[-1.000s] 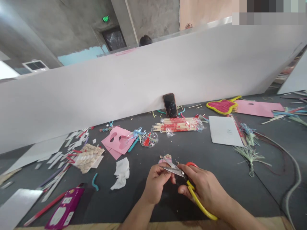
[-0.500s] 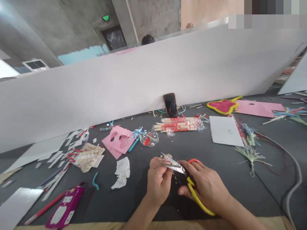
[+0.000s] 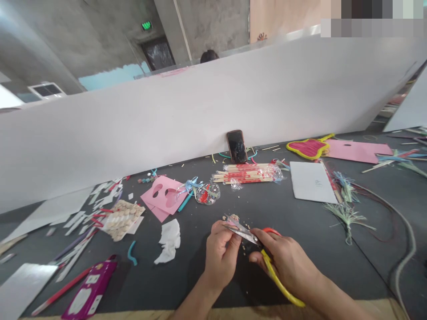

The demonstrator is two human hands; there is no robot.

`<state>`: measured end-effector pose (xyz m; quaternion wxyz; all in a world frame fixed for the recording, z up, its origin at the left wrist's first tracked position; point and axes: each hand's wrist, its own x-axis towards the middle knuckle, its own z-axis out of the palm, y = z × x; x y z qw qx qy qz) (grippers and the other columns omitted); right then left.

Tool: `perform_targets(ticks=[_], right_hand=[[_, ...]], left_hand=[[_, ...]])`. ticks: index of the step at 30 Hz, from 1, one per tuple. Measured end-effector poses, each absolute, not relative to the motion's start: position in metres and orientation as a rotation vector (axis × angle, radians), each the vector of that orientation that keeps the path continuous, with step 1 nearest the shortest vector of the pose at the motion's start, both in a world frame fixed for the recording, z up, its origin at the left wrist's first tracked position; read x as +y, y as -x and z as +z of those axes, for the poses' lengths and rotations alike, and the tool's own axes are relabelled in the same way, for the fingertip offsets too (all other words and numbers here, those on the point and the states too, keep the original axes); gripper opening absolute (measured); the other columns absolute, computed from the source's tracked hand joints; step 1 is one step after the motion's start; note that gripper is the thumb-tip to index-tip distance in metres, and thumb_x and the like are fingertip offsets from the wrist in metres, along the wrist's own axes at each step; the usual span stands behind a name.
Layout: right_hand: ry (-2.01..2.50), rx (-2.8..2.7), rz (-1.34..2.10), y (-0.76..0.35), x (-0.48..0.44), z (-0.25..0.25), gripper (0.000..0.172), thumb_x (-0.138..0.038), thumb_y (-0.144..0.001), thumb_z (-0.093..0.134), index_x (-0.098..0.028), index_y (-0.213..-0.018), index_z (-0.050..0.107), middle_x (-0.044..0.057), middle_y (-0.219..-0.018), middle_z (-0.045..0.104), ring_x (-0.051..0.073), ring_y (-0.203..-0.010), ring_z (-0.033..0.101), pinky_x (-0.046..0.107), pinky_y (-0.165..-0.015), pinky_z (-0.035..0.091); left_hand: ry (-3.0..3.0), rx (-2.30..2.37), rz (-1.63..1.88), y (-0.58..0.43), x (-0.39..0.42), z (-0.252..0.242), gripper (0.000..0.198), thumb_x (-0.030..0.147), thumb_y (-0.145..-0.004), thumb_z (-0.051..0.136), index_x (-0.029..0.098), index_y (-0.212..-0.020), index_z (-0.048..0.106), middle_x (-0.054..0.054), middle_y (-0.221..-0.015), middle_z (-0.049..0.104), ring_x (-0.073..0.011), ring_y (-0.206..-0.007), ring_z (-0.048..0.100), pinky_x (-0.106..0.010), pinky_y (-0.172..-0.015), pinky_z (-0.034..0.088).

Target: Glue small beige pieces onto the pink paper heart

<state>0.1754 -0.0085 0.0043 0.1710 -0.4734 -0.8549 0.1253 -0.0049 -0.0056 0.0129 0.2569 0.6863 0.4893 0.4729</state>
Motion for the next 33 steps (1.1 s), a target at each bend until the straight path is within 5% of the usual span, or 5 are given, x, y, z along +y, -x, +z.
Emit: perform_targets(ticks=[22, 33], right_hand=[[1.264, -2.423, 0.553, -0.182, -0.005, 0.017, 0.039, -0.045, -0.092, 0.044, -0.018, -0.118, 0.054, 0.007, -0.081, 0.071, 0.022, -0.069, 0.068, 0.027, -0.056, 0.044], [1.293, -2.429, 0.394, -0.18, -0.003, 0.018, 0.072, -0.069, -0.076, 0.053, -0.017, -0.126, 0.053, 0.015, -0.097, 0.067, 0.029, -0.087, 0.064, 0.037, -0.07, 0.05]], left_hand=[[-1.73, 1.202, 1.317, 0.005, -0.002, 0.005, 0.028, 0.029, -0.091, 0.049, 0.016, -0.069, 0.062, -0.005, -0.073, 0.062, -0.0178, -0.074, 0.058, -0.029, -0.075, 0.046], [-1.588, 1.163, 1.162, 0.012, 0.0, 0.013, 0.031, 0.035, -0.084, 0.055, 0.016, -0.062, 0.063, -0.006, -0.067, 0.064, -0.0191, -0.071, 0.057, -0.03, -0.07, 0.044]])
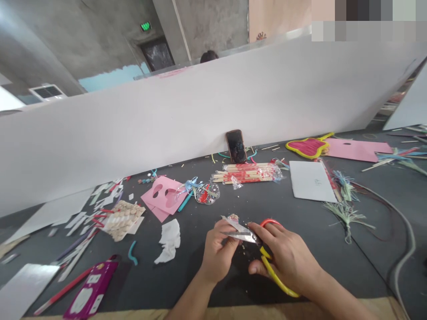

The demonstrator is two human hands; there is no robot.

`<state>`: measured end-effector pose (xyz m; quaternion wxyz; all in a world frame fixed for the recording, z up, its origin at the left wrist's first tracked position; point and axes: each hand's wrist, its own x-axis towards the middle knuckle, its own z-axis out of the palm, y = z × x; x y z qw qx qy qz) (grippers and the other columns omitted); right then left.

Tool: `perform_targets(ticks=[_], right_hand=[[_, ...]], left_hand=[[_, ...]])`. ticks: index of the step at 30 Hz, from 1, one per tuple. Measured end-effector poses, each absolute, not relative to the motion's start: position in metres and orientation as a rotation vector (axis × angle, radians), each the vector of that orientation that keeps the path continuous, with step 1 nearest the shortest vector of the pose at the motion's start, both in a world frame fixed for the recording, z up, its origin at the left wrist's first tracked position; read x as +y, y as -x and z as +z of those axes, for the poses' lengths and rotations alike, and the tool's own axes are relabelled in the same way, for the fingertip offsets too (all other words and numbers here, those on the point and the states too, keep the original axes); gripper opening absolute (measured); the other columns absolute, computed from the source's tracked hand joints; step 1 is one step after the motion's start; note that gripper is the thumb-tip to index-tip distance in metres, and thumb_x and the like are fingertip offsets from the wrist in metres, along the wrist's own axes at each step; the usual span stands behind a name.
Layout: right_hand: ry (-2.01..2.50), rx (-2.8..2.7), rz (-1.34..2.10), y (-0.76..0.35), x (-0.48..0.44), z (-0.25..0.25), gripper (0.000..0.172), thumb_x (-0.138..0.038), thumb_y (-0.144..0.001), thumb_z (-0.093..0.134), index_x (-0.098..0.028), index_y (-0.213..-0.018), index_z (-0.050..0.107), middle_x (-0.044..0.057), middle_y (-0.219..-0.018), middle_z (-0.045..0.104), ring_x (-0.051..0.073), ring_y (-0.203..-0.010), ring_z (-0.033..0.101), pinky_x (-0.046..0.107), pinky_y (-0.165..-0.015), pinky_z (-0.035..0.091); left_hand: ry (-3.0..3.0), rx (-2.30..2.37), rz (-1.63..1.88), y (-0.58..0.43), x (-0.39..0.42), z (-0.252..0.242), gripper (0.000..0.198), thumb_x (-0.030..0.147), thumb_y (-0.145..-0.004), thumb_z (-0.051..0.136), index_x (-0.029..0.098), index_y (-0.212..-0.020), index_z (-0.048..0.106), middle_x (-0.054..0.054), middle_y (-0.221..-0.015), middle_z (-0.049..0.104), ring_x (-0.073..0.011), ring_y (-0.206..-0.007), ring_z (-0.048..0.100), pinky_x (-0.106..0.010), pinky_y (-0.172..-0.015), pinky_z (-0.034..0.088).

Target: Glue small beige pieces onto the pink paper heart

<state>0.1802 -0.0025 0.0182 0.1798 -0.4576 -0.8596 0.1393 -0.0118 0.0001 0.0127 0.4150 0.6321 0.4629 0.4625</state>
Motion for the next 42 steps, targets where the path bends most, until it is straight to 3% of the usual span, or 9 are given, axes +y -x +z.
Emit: perform_targets(ticks=[6, 10, 14, 19, 22, 30, 34, 37, 42], right_hand=[[1.201, -2.437, 0.485, -0.18, -0.003, 0.021, 0.07, -0.068, -0.078, 0.052, -0.017, -0.126, 0.054, 0.013, -0.095, 0.067, 0.025, -0.082, 0.065, 0.032, -0.067, 0.05], [1.194, -2.451, 0.517, -0.181, -0.003, 0.018, 0.057, -0.06, -0.087, 0.045, -0.017, -0.124, 0.054, 0.011, -0.091, 0.068, 0.024, -0.079, 0.066, 0.032, -0.065, 0.048], [1.253, -2.43, 0.484, -0.18, -0.004, 0.014, 0.046, -0.053, -0.092, 0.04, -0.018, -0.119, 0.054, 0.009, -0.087, 0.069, 0.024, -0.076, 0.067, 0.03, -0.061, 0.046], [1.37, -2.378, 0.517, -0.178, -0.005, 0.012, 0.034, -0.047, -0.093, 0.041, -0.02, -0.108, 0.054, 0.005, -0.081, 0.069, 0.021, -0.067, 0.068, 0.026, -0.054, 0.044], [1.354, -2.405, 0.452, -0.178, -0.006, 0.01, 0.033, -0.047, -0.093, 0.042, -0.02, -0.108, 0.054, 0.006, -0.081, 0.069, 0.023, -0.07, 0.069, 0.027, -0.055, 0.045], [1.277, -2.367, 0.354, -0.18, -0.001, 0.011, 0.048, -0.055, -0.087, 0.048, -0.018, -0.118, 0.053, 0.008, -0.088, 0.071, 0.023, -0.072, 0.069, 0.028, -0.057, 0.048], [1.435, -2.184, 0.472, -0.193, 0.009, 0.013, 0.039, -0.049, -0.089, 0.046, -0.021, -0.116, 0.054, 0.0, -0.07, 0.066, 0.016, -0.054, 0.061, 0.023, -0.049, 0.043], [1.57, -1.958, 0.433, -0.206, 0.018, 0.014, 0.042, -0.05, -0.089, 0.042, -0.018, -0.112, 0.056, -0.003, -0.055, 0.055, 0.014, -0.044, 0.052, 0.022, -0.044, 0.038], [1.647, -1.753, 0.341, -0.217, 0.028, 0.013, 0.047, -0.055, -0.086, 0.043, -0.017, -0.109, 0.059, -0.003, -0.054, 0.051, 0.013, -0.044, 0.047, 0.023, -0.045, 0.038]], left_hand=[[-1.102, 0.92, 1.014, 0.014, 0.002, 0.011, 0.034, 0.039, -0.071, 0.066, 0.015, -0.048, 0.06, -0.004, -0.048, 0.056, -0.0159, -0.054, 0.051, -0.029, -0.061, 0.04], [-1.021, 0.851, 0.981, 0.013, 0.001, 0.009, 0.032, 0.038, -0.069, 0.068, 0.014, -0.049, 0.06, -0.004, -0.046, 0.055, -0.0149, -0.051, 0.05, -0.029, -0.059, 0.039], [-1.142, 0.972, 1.04, 0.009, 0.001, 0.007, 0.031, 0.036, -0.079, 0.06, 0.014, -0.057, 0.062, -0.004, -0.055, 0.059, -0.0154, -0.057, 0.053, -0.029, -0.064, 0.042], [-1.805, 1.417, 1.233, 0.006, -0.001, 0.008, 0.021, 0.029, -0.086, 0.053, 0.018, -0.078, 0.068, -0.006, -0.078, 0.068, -0.0197, -0.077, 0.061, -0.033, -0.078, 0.045], [-2.056, 1.458, 1.276, 0.007, -0.002, 0.008, 0.021, 0.021, -0.088, 0.05, 0.019, -0.076, 0.067, -0.005, -0.077, 0.069, -0.019, -0.079, 0.062, -0.035, -0.084, 0.044], [-1.949, 1.44, 1.3, 0.007, -0.003, 0.01, 0.024, 0.023, -0.09, 0.048, 0.019, -0.075, 0.066, -0.004, -0.077, 0.069, -0.0177, -0.077, 0.063, -0.032, -0.077, 0.047], [-1.818, 1.472, 1.323, 0.011, 0.001, 0.007, 0.021, 0.026, -0.09, 0.049, 0.019, -0.084, 0.067, -0.004, -0.079, 0.069, -0.0171, -0.078, 0.063, -0.03, -0.075, 0.048], [-1.788, 1.487, 1.321, 0.014, 0.004, 0.003, 0.02, 0.027, -0.09, 0.05, 0.019, -0.09, 0.069, -0.005, -0.086, 0.07, -0.0174, -0.082, 0.064, -0.03, -0.078, 0.049], [-1.768, 1.46, 1.317, 0.015, 0.005, -0.003, 0.022, 0.026, -0.091, 0.05, 0.019, -0.097, 0.07, -0.006, -0.091, 0.071, -0.0174, -0.085, 0.065, -0.03, -0.08, 0.049]])
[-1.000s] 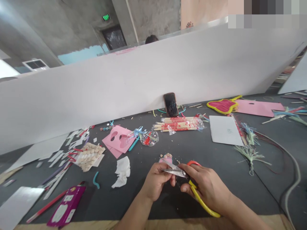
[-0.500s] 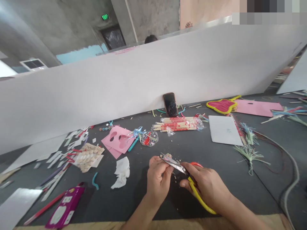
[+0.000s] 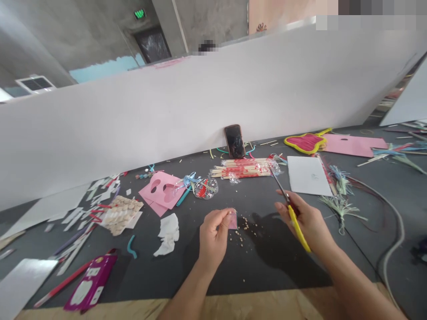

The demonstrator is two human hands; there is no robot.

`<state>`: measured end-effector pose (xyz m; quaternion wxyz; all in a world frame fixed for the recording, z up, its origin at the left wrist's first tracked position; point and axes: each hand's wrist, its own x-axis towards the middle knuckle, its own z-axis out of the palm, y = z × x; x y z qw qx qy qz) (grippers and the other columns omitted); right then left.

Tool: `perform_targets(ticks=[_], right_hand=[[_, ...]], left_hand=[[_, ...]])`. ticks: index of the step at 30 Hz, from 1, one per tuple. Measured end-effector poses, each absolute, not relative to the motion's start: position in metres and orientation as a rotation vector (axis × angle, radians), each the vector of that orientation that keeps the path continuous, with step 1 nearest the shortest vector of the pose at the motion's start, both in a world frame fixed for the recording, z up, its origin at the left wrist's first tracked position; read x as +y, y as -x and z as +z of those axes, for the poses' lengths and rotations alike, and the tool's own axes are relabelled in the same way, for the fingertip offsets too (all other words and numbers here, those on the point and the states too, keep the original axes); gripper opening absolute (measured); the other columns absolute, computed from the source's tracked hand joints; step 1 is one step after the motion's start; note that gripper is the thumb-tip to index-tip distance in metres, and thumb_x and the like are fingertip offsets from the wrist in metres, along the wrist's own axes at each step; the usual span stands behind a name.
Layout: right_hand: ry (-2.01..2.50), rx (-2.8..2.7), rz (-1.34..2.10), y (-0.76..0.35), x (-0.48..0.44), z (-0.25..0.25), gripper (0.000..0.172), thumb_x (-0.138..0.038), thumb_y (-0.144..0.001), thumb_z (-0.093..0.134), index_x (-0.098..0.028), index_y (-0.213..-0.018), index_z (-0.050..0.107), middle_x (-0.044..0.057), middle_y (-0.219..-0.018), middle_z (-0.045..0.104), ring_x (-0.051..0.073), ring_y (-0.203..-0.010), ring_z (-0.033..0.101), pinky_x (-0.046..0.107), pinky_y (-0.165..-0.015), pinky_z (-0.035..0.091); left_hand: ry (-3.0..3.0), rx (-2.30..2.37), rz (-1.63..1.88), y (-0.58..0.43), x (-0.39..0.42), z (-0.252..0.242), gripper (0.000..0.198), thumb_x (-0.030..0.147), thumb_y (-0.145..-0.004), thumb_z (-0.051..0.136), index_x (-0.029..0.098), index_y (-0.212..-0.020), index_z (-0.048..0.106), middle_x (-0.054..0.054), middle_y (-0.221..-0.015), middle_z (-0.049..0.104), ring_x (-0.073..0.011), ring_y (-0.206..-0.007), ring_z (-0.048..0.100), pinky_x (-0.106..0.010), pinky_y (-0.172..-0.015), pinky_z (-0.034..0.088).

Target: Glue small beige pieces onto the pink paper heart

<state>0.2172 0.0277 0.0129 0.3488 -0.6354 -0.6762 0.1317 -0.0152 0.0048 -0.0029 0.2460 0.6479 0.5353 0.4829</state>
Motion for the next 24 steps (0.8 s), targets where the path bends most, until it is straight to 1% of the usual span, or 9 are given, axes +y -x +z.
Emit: perform_targets(ticks=[4, 6, 8, 10, 13, 16, 19, 24], right_hand=[[1.592, -1.845, 0.351, -0.211, 0.024, 0.012, 0.043, -0.052, -0.085, 0.046, -0.019, -0.111, 0.058, -0.004, -0.053, 0.051, 0.012, -0.043, 0.047, 0.022, -0.043, 0.037], [1.516, -1.97, 0.377, -0.205, 0.019, 0.014, 0.043, -0.049, -0.086, 0.048, -0.019, -0.115, 0.055, -0.003, -0.057, 0.056, 0.013, -0.045, 0.051, 0.022, -0.045, 0.039], [1.404, -2.102, 0.374, -0.199, 0.013, 0.016, 0.046, -0.049, -0.084, 0.052, -0.018, -0.117, 0.054, 0.001, -0.067, 0.063, 0.015, -0.055, 0.059, 0.024, -0.052, 0.045], [1.312, -2.208, 0.342, -0.193, 0.009, 0.018, 0.052, -0.052, -0.081, 0.057, -0.017, -0.12, 0.053, 0.006, -0.082, 0.068, 0.019, -0.07, 0.065, 0.027, -0.061, 0.05], [1.307, -2.325, 0.285, -0.189, 0.006, 0.016, 0.061, -0.056, -0.077, 0.061, -0.016, -0.123, 0.052, 0.012, -0.096, 0.069, 0.026, -0.086, 0.066, 0.034, -0.069, 0.053], [1.355, -2.412, 0.272, -0.187, 0.006, 0.011, 0.064, -0.058, -0.076, 0.061, -0.017, -0.125, 0.052, 0.013, -0.099, 0.069, 0.03, -0.091, 0.066, 0.038, -0.069, 0.054], [1.359, -2.44, 0.293, -0.187, 0.006, 0.006, 0.065, -0.058, -0.078, 0.06, -0.016, -0.126, 0.051, 0.013, -0.101, 0.069, 0.03, -0.093, 0.066, 0.04, -0.072, 0.054], [1.34, -2.451, 0.32, -0.185, 0.004, 0.008, 0.065, -0.061, -0.08, 0.056, -0.016, -0.127, 0.05, 0.014, -0.101, 0.07, 0.029, -0.094, 0.066, 0.038, -0.073, 0.055]], left_hand=[[-1.741, 1.402, 1.315, 0.012, 0.004, -0.001, 0.019, 0.026, -0.088, 0.055, 0.018, -0.092, 0.072, -0.007, -0.088, 0.072, -0.0183, -0.084, 0.066, -0.03, -0.079, 0.05], [-1.697, 1.388, 1.321, 0.01, 0.004, 0.002, 0.018, 0.026, -0.087, 0.057, 0.018, -0.088, 0.072, -0.007, -0.084, 0.072, -0.0178, -0.081, 0.066, -0.028, -0.076, 0.05], [-1.639, 1.398, 1.324, 0.009, 0.004, 0.005, 0.018, 0.028, -0.086, 0.058, 0.017, -0.086, 0.072, -0.006, -0.082, 0.072, -0.0171, -0.08, 0.066, -0.026, -0.073, 0.05], [-1.593, 1.421, 1.319, 0.009, 0.004, 0.009, 0.017, 0.029, -0.085, 0.059, 0.017, -0.084, 0.072, -0.004, -0.08, 0.071, -0.0164, -0.078, 0.065, -0.025, -0.071, 0.05], [-1.558, 1.443, 1.303, 0.01, 0.004, 0.011, 0.018, 0.03, -0.085, 0.059, 0.017, -0.077, 0.07, -0.003, -0.08, 0.07, -0.0163, -0.079, 0.065, -0.024, -0.072, 0.049], [-1.544, 1.441, 1.311, 0.011, 0.003, 0.009, 0.02, 0.03, -0.085, 0.058, 0.017, -0.073, 0.068, -0.004, -0.082, 0.07, -0.0168, -0.082, 0.065, -0.025, -0.074, 0.049], [-1.573, 1.416, 1.328, 0.011, 0.003, 0.006, 0.021, 0.028, -0.085, 0.058, 0.017, -0.07, 0.068, -0.004, -0.082, 0.07, -0.0171, -0.081, 0.065, -0.026, -0.073, 0.049], [-1.657, 1.373, 1.379, 0.012, 0.005, -0.002, 0.017, 0.024, -0.083, 0.059, 0.018, -0.071, 0.068, -0.005, -0.082, 0.07, -0.0179, -0.081, 0.065, -0.029, -0.076, 0.05]])
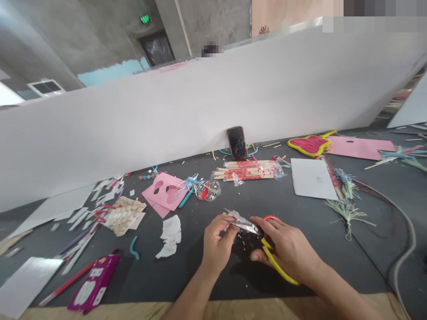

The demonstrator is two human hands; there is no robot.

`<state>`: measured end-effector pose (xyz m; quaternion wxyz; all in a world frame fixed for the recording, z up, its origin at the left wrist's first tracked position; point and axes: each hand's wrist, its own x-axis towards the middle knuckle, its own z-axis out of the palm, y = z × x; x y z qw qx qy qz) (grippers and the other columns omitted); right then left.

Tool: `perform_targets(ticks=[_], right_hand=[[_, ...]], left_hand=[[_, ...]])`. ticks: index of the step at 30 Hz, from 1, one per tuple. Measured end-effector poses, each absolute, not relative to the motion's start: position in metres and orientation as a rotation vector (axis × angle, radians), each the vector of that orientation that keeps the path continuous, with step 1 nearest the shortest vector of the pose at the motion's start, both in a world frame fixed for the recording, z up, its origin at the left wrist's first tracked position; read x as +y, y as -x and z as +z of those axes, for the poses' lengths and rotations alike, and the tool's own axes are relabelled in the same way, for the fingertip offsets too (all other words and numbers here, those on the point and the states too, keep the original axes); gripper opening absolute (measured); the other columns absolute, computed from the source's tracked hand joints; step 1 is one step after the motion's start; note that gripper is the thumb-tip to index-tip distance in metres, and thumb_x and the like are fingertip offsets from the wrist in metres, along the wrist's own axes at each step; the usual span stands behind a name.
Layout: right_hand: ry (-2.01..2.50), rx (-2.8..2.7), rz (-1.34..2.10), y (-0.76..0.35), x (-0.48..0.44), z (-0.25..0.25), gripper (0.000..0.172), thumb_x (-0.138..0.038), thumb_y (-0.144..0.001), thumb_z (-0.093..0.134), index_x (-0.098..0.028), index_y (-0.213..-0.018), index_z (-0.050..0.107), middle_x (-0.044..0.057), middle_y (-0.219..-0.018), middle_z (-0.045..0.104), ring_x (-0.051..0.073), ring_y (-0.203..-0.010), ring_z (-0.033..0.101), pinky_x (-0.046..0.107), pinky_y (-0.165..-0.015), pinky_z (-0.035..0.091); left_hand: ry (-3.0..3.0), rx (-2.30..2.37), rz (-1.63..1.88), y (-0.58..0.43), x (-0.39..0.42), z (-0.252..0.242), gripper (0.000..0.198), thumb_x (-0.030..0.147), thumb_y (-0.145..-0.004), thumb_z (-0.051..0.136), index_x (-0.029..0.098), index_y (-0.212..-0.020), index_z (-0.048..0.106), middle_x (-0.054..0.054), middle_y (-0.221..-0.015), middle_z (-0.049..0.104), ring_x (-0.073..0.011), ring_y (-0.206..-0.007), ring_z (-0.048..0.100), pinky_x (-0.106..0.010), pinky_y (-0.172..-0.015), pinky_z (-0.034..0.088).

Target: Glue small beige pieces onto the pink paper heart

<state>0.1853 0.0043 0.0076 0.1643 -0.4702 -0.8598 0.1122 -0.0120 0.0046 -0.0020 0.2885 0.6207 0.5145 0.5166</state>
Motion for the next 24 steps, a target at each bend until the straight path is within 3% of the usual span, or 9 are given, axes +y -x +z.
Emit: perform_targets(ticks=[6, 10, 18, 24], right_hand=[[1.351, -2.442, 0.335, -0.183, 0.003, 0.008, 0.065, -0.063, -0.081, 0.052, -0.016, -0.126, 0.051, 0.014, -0.102, 0.069, 0.029, -0.092, 0.067, 0.039, -0.072, 0.054], [1.346, -2.455, 0.326, -0.181, 0.001, 0.007, 0.053, -0.057, -0.089, 0.044, -0.017, -0.123, 0.052, 0.013, -0.099, 0.07, 0.027, -0.086, 0.068, 0.035, -0.068, 0.053], [1.368, -2.475, 0.137, -0.175, -0.007, 0.003, 0.038, -0.049, -0.095, 0.035, -0.018, -0.104, 0.057, 0.005, -0.07, 0.07, 0.021, -0.059, 0.068, 0.026, -0.048, 0.04], [1.375, -2.417, 0.117, -0.175, -0.006, 0.005, 0.039, -0.049, -0.096, 0.032, -0.019, -0.1, 0.057, 0.005, -0.071, 0.07, 0.021, -0.057, 0.067, 0.026, -0.047, 0.039]], left_hand=[[-1.728, 1.405, 1.382, 0.013, 0.004, -0.004, 0.016, 0.026, -0.083, 0.059, 0.018, -0.072, 0.068, -0.006, -0.082, 0.07, -0.0194, -0.081, 0.066, -0.032, -0.076, 0.052], [-1.792, 1.416, 1.378, 0.013, 0.003, 0.0, 0.018, 0.026, -0.084, 0.056, 0.017, -0.072, 0.067, -0.006, -0.08, 0.07, -0.0195, -0.079, 0.066, -0.033, -0.076, 0.053], [-1.949, 1.438, 1.342, 0.014, 0.0, 0.007, 0.024, 0.027, -0.088, 0.051, 0.019, -0.071, 0.066, -0.006, -0.08, 0.07, -0.0189, -0.08, 0.065, -0.033, -0.077, 0.051], [-1.944, 1.491, 1.326, 0.011, -0.002, 0.01, 0.025, 0.028, -0.089, 0.049, 0.018, -0.073, 0.065, -0.006, -0.079, 0.07, -0.0189, -0.079, 0.065, -0.032, -0.075, 0.05]])
